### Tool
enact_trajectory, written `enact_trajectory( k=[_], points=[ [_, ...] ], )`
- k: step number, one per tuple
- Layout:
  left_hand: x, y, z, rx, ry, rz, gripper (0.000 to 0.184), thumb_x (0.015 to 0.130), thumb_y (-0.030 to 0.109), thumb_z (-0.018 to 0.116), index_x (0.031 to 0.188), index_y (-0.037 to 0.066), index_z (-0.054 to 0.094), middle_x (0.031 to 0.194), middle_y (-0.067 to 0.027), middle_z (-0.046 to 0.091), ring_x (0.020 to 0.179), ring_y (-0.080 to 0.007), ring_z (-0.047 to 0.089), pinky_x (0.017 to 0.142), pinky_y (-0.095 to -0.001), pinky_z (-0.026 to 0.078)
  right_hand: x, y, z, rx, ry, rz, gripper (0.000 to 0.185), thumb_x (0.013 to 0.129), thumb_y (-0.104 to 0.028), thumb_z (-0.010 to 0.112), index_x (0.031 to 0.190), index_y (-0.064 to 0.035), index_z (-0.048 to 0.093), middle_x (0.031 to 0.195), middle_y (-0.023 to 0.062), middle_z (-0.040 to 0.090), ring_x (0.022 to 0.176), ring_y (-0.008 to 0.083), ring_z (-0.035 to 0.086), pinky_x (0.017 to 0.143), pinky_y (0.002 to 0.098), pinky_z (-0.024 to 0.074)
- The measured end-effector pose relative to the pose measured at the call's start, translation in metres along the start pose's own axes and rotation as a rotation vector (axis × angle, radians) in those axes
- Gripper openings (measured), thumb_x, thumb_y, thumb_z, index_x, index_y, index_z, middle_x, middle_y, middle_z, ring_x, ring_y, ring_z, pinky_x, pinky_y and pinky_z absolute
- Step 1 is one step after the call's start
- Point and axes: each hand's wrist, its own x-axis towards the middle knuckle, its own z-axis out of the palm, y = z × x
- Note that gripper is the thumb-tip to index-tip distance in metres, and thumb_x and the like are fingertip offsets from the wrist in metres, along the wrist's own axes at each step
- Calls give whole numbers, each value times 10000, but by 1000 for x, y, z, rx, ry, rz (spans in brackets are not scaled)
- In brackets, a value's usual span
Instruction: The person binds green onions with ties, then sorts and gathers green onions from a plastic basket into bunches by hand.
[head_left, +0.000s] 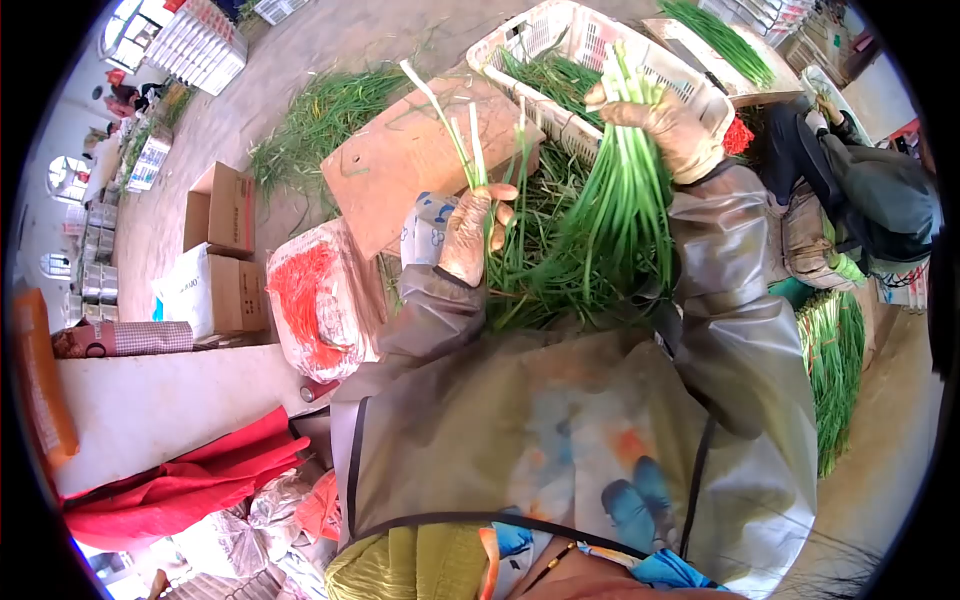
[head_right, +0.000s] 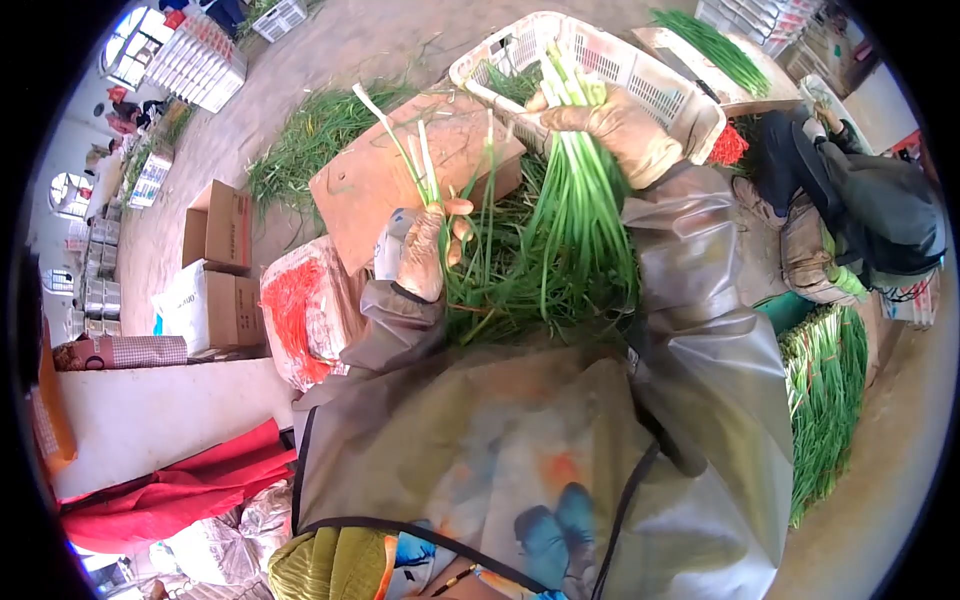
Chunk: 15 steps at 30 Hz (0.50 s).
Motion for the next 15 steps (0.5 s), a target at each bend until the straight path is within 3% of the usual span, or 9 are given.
enact_trajectory(
  k=[6, 8, 11, 15],
  points=[
    [1, -12, 3, 43, -95, -99, 263, 888, 284, 518, 990, 54, 593, 729, -9, 577, 528, -44, 458, 454, -159, 357, 7, 31, 32, 201, -35, 77, 232, 746, -58, 633, 960, 19, 584, 771, 71, 619, 688, 133, 586, 657, 242, 475],
    [0, -9, 10, 68, -112, -137, 297, 879, 313, 523, 1005, 52, 585, 717, -5, 570, 538, -48, 455, 473, -159, 353, 11, 42, 47, 250, 21, 140, 238, 752, -70, 645, 963, 27, 591, 750, 62, 610, 664, 135, 573, 650, 240, 464],
    [0, -12, 9, 68, -136, -214, 306, 870, 319, 535, 1020, 56, 576, 731, -10, 573, 560, -66, 467, 504, -170, 362, 13, 42, 52, 158, -42, 71, 190, 759, -50, 638, 927, 34, 607, 761, 62, 612, 649, 141, 568, 635, 253, 466],
    [4, -21, -1, -124, -73, -159, 246, 862, 246, 554, 1017, 56, 564, 795, -44, 589, 603, -113, 508, 525, -203, 392, 19, 43, 33, 143, 70, -49, 182, 750, -63, 639, 898, 38, 604, 727, 66, 601, 644, 144, 564, 620, 255, 465]
  ],
)
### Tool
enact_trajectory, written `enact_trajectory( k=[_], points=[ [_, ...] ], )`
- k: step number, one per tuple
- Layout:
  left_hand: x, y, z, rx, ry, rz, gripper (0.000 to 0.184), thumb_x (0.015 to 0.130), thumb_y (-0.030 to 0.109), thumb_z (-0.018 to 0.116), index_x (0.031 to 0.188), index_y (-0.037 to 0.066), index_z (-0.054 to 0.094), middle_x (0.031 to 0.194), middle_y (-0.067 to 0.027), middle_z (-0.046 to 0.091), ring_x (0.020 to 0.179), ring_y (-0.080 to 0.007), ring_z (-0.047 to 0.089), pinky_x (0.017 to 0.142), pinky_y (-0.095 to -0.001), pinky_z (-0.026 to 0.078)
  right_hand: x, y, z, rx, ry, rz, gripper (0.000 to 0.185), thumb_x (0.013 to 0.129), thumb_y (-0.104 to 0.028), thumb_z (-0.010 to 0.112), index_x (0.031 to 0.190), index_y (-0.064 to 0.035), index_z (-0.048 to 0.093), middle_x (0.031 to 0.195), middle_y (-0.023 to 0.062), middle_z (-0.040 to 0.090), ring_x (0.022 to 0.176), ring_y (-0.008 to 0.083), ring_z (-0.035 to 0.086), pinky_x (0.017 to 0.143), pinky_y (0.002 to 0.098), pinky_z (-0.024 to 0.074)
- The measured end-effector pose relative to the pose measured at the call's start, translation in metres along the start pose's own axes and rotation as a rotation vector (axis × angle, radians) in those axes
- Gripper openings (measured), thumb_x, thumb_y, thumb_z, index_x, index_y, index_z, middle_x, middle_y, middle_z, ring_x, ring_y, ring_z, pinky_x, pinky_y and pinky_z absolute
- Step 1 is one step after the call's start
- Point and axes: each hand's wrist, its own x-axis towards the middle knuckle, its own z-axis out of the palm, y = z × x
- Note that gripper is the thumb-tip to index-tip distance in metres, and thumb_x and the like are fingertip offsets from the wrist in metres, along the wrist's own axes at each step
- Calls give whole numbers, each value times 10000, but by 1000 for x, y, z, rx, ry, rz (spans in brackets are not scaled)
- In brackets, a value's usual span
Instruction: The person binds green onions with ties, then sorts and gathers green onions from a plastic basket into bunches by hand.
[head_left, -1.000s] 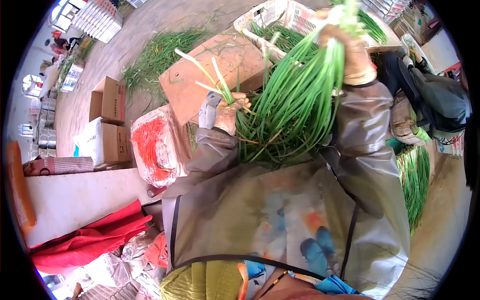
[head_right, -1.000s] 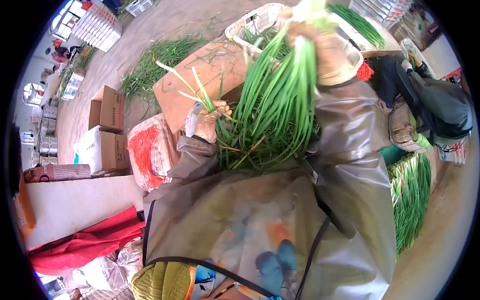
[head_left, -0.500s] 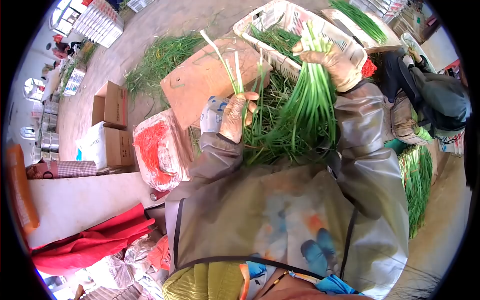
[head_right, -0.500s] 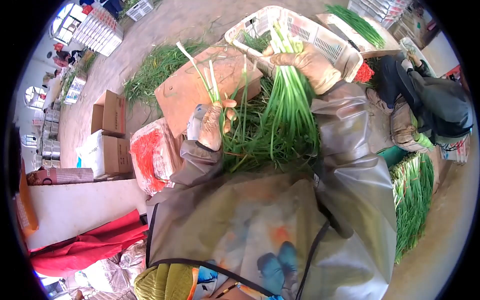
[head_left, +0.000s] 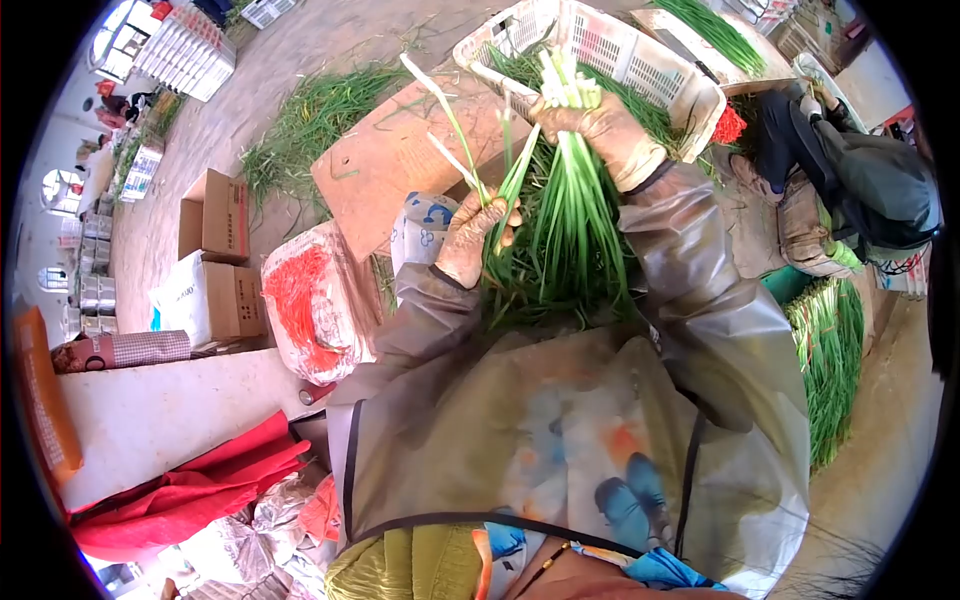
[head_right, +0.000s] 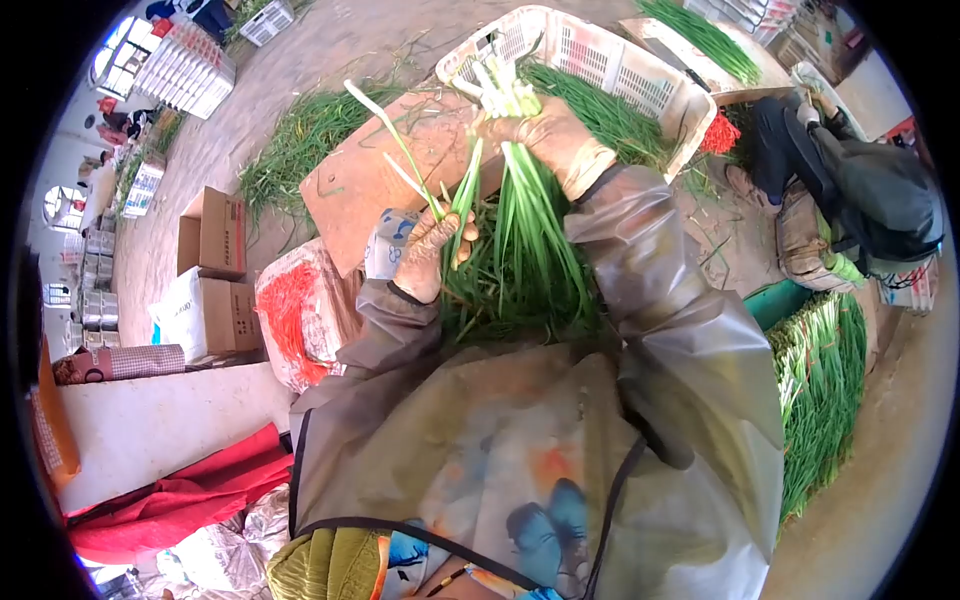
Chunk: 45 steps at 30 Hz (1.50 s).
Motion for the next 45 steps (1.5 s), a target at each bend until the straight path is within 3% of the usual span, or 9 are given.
enact_trajectory(
  k=[6, 13, 24, 28, 34, 37, 40, 44, 45],
  points=[
    [4, -18, -16, 105, -23, -124, 169, 859, 174, 555, 993, 72, 532, 850, -59, 593, 633, -130, 533, 533, -215, 406, -5, -84, -50, -138, 151, -261, 196, 779, -137, 603, 891, 23, 589, 745, 56, 591, 705, 123, 549, 699, 246, 443],
    [12, -13, -8, -127, -65, 39, 199, 855, 152, 560, 1022, 60, 505, 903, -76, 592, 777, -154, 578, 557, -241, 443, -18, -46, -25, -59, 59, 86, 313, 763, -42, 590, 1068, 23, 567, 720, 35, 572, 611, 101, 534, 578, 201, 440],
    [-1, -10, 0, -62, -147, -63, 224, 892, 249, 505, 970, 42, 543, 848, -55, 575, 732, -139, 548, 594, -250, 423, -11, -85, -33, -341, 60, -162, 138, 790, -154, 561, 814, -22, 592, 894, 52, 599, 787, 110, 554, 680, 277, 455],
    [12, -43, -24, 60, -85, -185, 208, 900, 250, 500, 972, 59, 542, 861, -48, 596, 695, -122, 556, 512, -224, 427, -27, -159, -40, 68, 196, -158, 219, 777, -158, 608, 940, -24, 549, 789, 118, 618, 646, 246, 616, 595, 362, 543],
    [61, -88, -37, 569, -127, -392, 291, 894, 337, 480, 972, 64, 541, 751, -47, 572, 664, -137, 545, 477, -270, 402, -14, -199, -56, -55, 301, -259, 218, 768, -74, 605, 935, -48, 467, 620, 103, 569, 520, 260, 598, 494, 405, 549],
    [78, -72, -14, 1178, -204, -254, 425, 878, 396, 471, 1087, 28, 508, 886, -144, 593, 827, -260, 577, 723, -353, 449, -22, -218, -41, 134, 121, -150, 303, 756, -26, 595, 996, -27, 410, 633, 148, 556, 551, 357, 607, 565, 563, 535],
    [64, -45, 5, 1552, -121, -115, 420, 860, 377, 496, 1121, 49, 501, 1028, -172, 573, 981, -272, 546, 834, -327, 416, 10, -199, -75, -585, 368, -378, 227, 736, -9, 627, 919, -19, 492, 738, 96, 572, 533, 236, 587, 519, 366, 533],
    [54, -29, -36, 1551, -166, 307, 328, 832, 303, 512, 1090, 106, 562, 972, -151, 604, 893, -220, 598, 782, -307, 449, -15, -215, -45, -90, 143, -429, 168, 748, -42, 631, 885, -41, 535, 700, 49, 562, 516, 155, 544, 462, 258, 463],
    [46, -4, -22, 1544, -184, -40, 281, 824, 276, 513, 1046, 119, 585, 893, -131, 614, 777, -194, 606, 698, -304, 461, -7, -213, -49, -205, 220, -393, 153, 747, -64, 638, 863, -47, 539, 680, 38, 551, 507, 146, 533, 448, 264, 464]
  ],
)
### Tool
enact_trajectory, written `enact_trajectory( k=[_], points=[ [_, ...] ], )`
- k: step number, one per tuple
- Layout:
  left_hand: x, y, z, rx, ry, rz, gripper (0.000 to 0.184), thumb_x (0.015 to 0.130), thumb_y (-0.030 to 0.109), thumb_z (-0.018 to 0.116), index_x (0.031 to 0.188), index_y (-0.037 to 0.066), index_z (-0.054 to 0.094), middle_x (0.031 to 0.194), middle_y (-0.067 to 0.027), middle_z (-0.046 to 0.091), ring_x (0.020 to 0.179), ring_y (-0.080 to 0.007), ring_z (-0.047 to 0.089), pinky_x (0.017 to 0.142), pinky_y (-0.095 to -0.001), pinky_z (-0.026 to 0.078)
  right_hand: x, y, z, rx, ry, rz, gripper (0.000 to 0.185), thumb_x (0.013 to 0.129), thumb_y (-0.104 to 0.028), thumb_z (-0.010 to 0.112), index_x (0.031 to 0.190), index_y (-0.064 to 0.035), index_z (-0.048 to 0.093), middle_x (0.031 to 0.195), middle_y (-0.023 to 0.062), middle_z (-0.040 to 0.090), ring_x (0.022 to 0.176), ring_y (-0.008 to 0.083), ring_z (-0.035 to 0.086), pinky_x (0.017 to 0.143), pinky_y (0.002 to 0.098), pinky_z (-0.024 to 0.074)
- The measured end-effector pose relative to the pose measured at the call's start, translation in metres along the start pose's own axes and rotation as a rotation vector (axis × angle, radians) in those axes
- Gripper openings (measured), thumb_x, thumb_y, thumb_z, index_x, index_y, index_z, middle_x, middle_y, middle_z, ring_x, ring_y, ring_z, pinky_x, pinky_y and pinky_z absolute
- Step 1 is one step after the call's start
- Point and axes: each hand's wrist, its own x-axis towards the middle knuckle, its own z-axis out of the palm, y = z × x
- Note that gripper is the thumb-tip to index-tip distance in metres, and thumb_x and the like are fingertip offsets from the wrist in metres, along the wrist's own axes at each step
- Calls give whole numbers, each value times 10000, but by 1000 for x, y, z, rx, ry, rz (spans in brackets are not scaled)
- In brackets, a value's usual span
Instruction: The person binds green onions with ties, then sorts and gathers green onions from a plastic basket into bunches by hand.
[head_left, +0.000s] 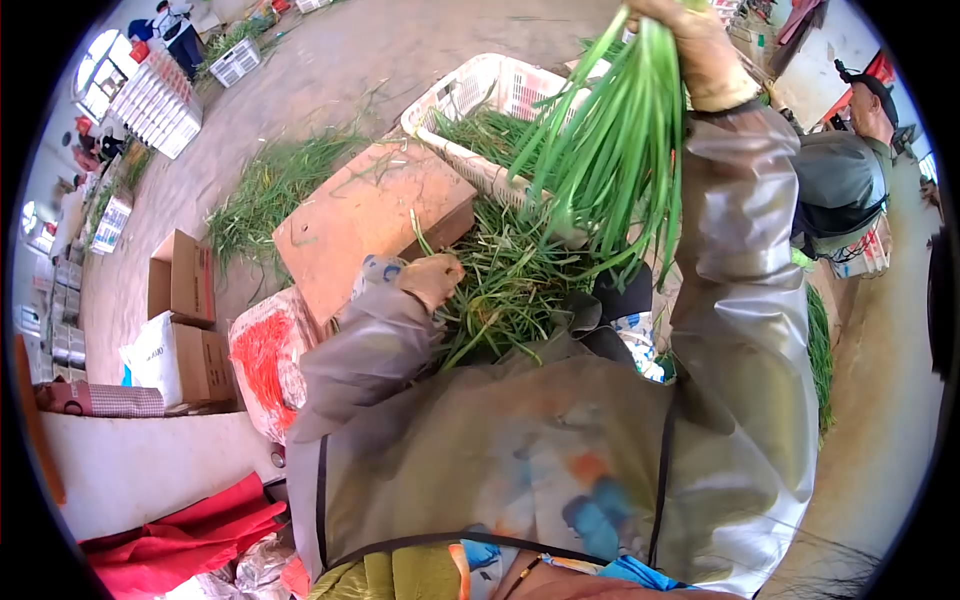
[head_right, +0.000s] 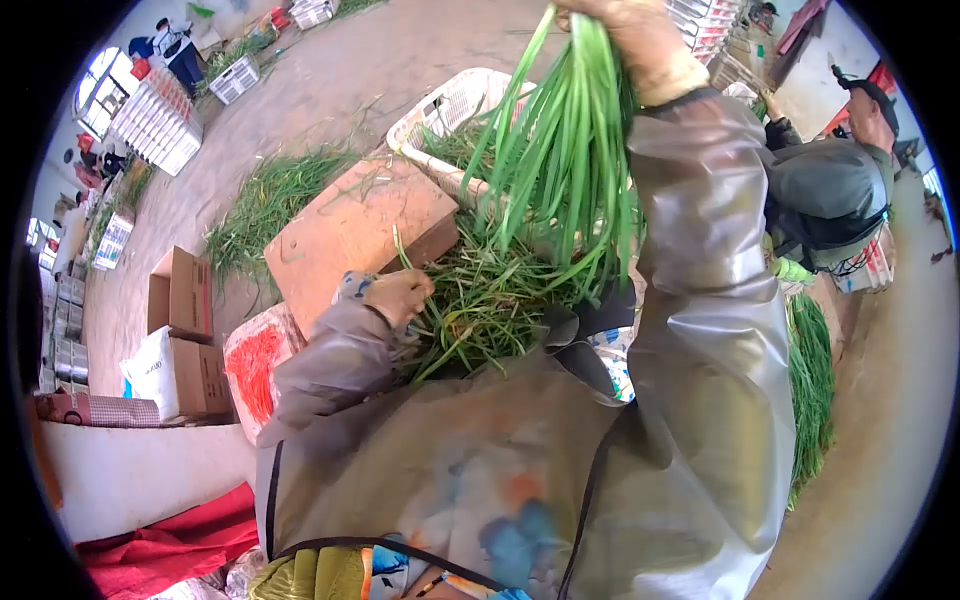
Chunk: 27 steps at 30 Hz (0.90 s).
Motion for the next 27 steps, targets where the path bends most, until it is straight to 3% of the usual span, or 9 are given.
enact_trajectory(
  k=[2, 6, 10, 12, 14, 20, 21, 23, 27],
  points=[
    [-28, 31, -56, -103, -260, -263, 203, 805, 220, 537, 946, 101, 621, 655, -51, 606, 497, -134, 562, 464, -277, 432, -1, 12, 6, -85, 44, 80, 136, 745, -71, 643, 837, -40, 548, 667, 33, 540, 513, 146, 535, 456, 256, 461],
    [-43, 2, -97, -710, 174, -204, 247, 825, 215, 563, 991, 39, 611, 667, -18, 601, 500, -77, 517, 404, -198, 364, -2, 9, 11, -24, -96, -43, 169, 730, -84, 668, 858, -35, 570, 706, 25, 565, 615, 125, 547, 531, 242, 453],
    [-57, 63, -168, -901, 437, 289, 364, 847, 177, 542, 1166, 11, 486, 973, -52, 578, 809, -102, 536, 688, -227, 437, 3, 36, 43, -99, -92, 19, 38, 768, -76, 617, 801, -56, 617, 697, 27, 590, 623, 160, 572, 576, 300, 460],
    [-58, 100, -190, -882, 441, 573, 467, 826, 232, 568, 1214, 9, 437, 1007, -77, 575, 920, -150, 545, 817, -273, 424, -5, 42, 68, 121, -260, 157, 266, 723, -134, 684, 948, -11, 613, 808, 54, 626, 715, 132, 591, 645, 248, 485],
    [-42, 126, -195, -952, 419, 715, 488, 808, 258, 608, 1200, 22, 438, 977, -81, 581, 900, -155, 564, 782, -280, 456, -23, 34, 105, 323, -347, 286, 276, 735, -124, 667, 973, -4, 593, 819, 58, 625, 704, 135, 595, 631, 247, 497],
    [-13, 93, -166, -1797, -444, 393, 347, 764, 179, 669, 1039, 7, 545, 975, -158, 603, 854, -268, 611, 749, -410, 530, -40, 76, 153, 230, -156, 72, 391, 672, -179, 731, 969, 17, 571, 810, 78, 623, 754, 169, 592, 689, 277, 483],
    [-21, 89, -160, -1860, -461, 133, 364, 763, 156, 662, 1063, 1, 527, 972, -159, 602, 866, -273, 606, 738, -390, 529, -44, 91, 158, 266, -168, 94, 580, 665, -216, 743, 1114, 44, 485, 853, 90, 622, 765, 176, 588, 710, 280, 487],
    [-36, 87, -131, -1561, 9, 248, 437, 750, 174, 661, 1111, -6, 493, 987, -173, 597, 888, -294, 598, 770, -392, 512, -53, 110, 161, 2, -90, 55, 716, 668, -224, 751, 1224, 39, 386, 884, 98, 612, 813, 172, 587, 746, 279, 492],
    [-35, 64, -102, -1671, -216, 335, 504, 759, 216, 637, 1175, -3, 456, 983, -166, 608, 901, -266, 597, 784, -360, 497, -28, 126, 158, -196, -30, -47, 658, 694, -190, 737, 1241, -20, 413, 948, 114, 608, 887, 165, 583, 769, 282, 496]
  ],
)
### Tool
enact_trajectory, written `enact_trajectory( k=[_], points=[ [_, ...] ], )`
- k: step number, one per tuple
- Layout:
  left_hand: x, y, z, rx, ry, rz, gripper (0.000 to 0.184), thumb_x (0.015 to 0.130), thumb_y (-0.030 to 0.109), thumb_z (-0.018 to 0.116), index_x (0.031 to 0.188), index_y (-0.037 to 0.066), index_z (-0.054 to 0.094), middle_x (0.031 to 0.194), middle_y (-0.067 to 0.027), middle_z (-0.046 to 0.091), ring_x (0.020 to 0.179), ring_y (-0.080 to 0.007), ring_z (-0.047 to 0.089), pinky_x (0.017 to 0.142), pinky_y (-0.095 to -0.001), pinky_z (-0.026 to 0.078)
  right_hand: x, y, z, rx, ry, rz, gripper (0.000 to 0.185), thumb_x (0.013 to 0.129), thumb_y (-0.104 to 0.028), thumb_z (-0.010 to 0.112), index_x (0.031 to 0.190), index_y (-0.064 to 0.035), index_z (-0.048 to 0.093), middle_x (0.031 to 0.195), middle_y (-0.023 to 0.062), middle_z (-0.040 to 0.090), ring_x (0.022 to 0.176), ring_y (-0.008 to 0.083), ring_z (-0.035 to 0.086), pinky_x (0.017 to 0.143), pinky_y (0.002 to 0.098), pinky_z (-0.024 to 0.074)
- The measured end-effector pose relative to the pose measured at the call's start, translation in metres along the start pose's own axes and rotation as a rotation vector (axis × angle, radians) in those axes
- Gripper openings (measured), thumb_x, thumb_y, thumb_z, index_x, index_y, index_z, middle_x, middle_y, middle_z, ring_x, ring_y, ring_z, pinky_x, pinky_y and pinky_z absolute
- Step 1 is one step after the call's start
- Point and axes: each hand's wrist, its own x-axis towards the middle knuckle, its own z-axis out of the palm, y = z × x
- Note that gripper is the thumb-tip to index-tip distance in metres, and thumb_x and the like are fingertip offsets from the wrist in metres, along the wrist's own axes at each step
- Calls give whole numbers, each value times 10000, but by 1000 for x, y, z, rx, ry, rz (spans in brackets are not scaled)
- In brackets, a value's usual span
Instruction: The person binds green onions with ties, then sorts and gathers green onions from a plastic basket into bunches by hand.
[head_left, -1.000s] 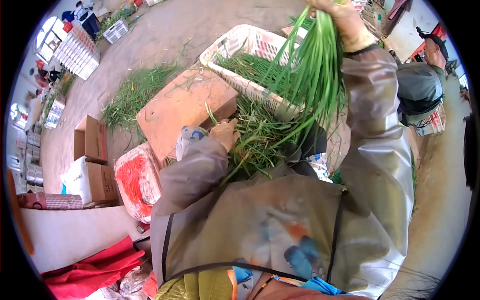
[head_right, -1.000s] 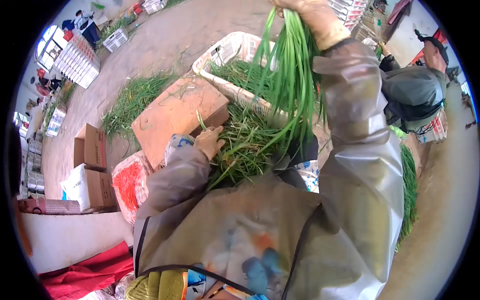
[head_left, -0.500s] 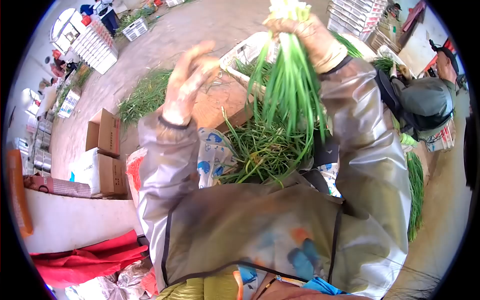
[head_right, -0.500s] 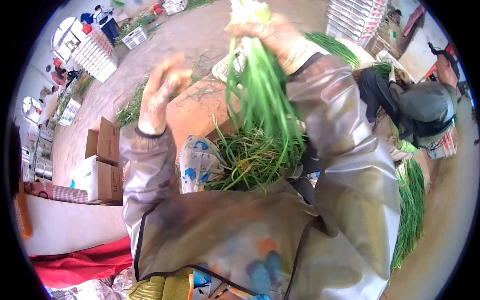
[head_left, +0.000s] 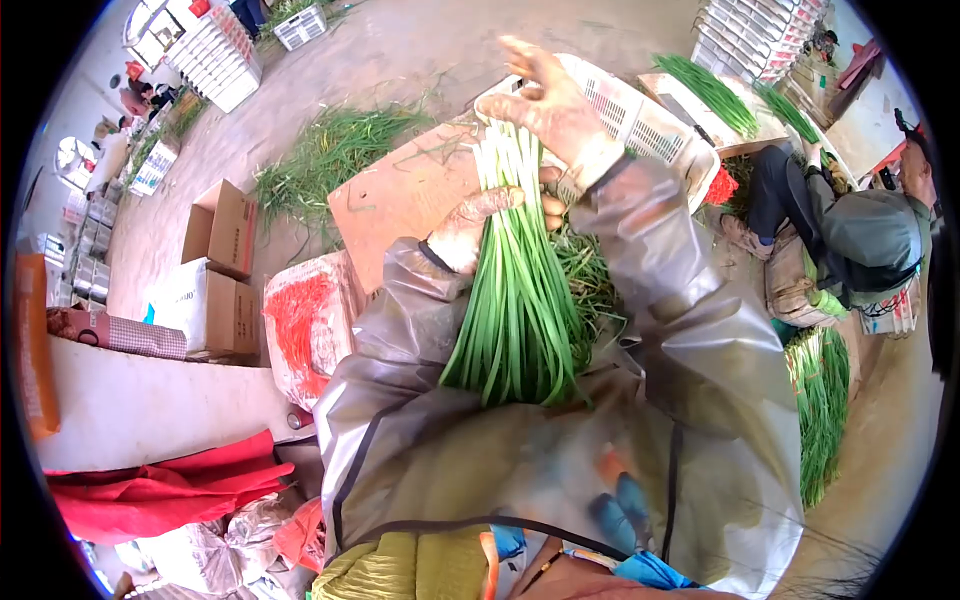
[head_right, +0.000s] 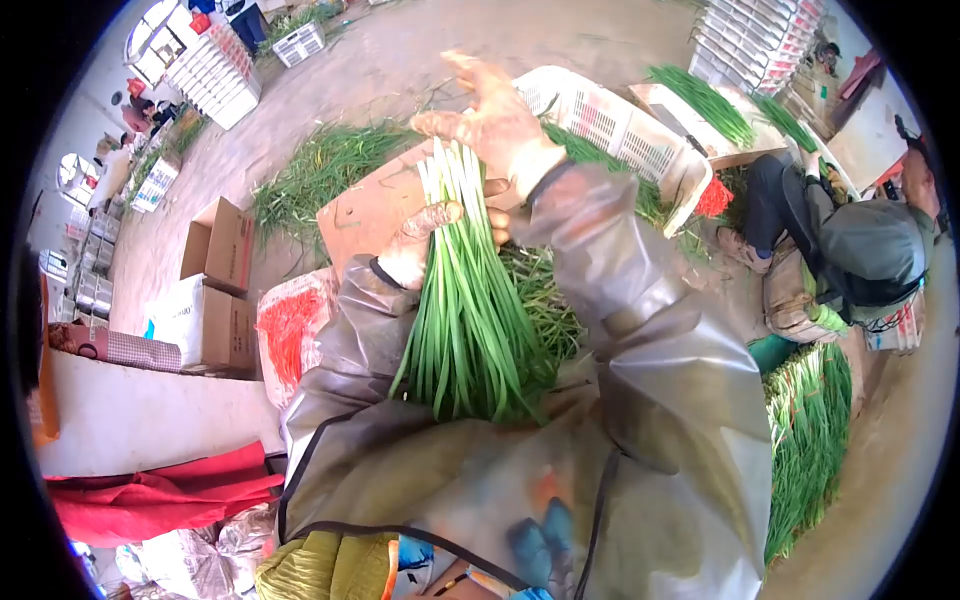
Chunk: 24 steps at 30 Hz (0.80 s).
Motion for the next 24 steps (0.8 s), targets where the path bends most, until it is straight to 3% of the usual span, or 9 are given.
enact_trajectory(
  k=[1, 4, 6, 7, 11, 15, 18, 20, 24],
  points=[
    [0, -1, -6, -37, 22, -23, 529, 759, 227, 633, 1193, -7, 443, 997, -166, 603, 919, -267, 591, 803, -363, 489, 10, 6, -1, -103, -213, -79, 625, 705, -177, 728, 1240, -54, 430, 969, 121, 608, 909, 183, 582, 787, 296, 490],
    [-6, -5, -8, -95, 49, -37, 572, 768, 269, 614, 1217, -28, 422, 1041, -173, 586, 965, -265, 572, 850, -369, 466, -5, -19, 1, 213, -567, 396, 464, 768, -265, 657, 1178, -97, 520, 1002, 156, 609, 937, 269, 581, 850, 334, 453],
    [-12, -6, -13, -114, 62, 10, 554, 774, 293, 603, 1185, -44, 449, 1064, -178, 576, 979, -268, 565, 863, -366, 459, -2, -12, 8, -286, -748, -44, 435, 802, -409, 565, 1082, -76, 588, 984, 192, 602, 923, 311, 578, 830, 355, 452],
    [-13, -11, -22, -123, 35, -1, 555, 769, 338, 613, 1136, -59, 488, 1049, -179, 584, 946, -265, 577, 844, -366, 467, -11, -9, 10, -409, -672, -111, 409, 824, -427, 483, 954, -72, 638, 949, 199, 604, 888, 317, 588, 766, 379, 471],
    [-14, -22, -31, -135, -23, -100, 555, 772, 406, 621, 1062, -62, 546, 938, -152, 627, 794, -222, 612, 751, -348, 499, -19, 6, 27, -1085, -716, -275, 406, 860, -428, 438, 1080, -125, 594, 944, 153, 616, 851, 312, 595, 751, 378, 475],
    [-6, -27, -23, -55, 164, -116, 367, 787, 246, 629, 1044, 0, 536, 902, -126, 616, 784, -226, 605, 727, -356, 497, -13, 14, 20, -821, -571, -84, 387, 849, -385, 421, 929, -57, 608, 880, 197, 612, 817, 335, 603, 725, 402, 484],
    [-7, 12, -6, 141, -3, 47, 306, 791, 177, 614, 1027, 0, 538, 860, -122, 609, 790, -227, 603, 705, -346, 504, 10, 21, 1, 55, -261, 324, 404, 879, -441, 442, 980, -94, 622, 798, 118, 636, 714, 179, 628, 656, 291, 499],
    [-12, 72, 2, 276, -66, 142, 308, 772, 123, 618, 1029, -25, 535, 831, -113, 603, 772, -222, 603, 674, -323, 509, 15, 9, -29, 117, -122, 134, 326, 858, -382, 520, 977, -100, 631, 766, 53, 627, 675, 126, 601, 617, 250, 489],
    [-36, 140, 46, 809, 286, 715, 321, 767, 58, 621, 1064, -35, 539, 832, -110, 612, 734, -181, 601, 676, -289, 509, 7, 50, -66, -129, -228, 238, 368, 903, -401, 446, 1002, -90, 616, 727, 1, 584, 607, 86, 544, 563, 208, 457]
  ],
)
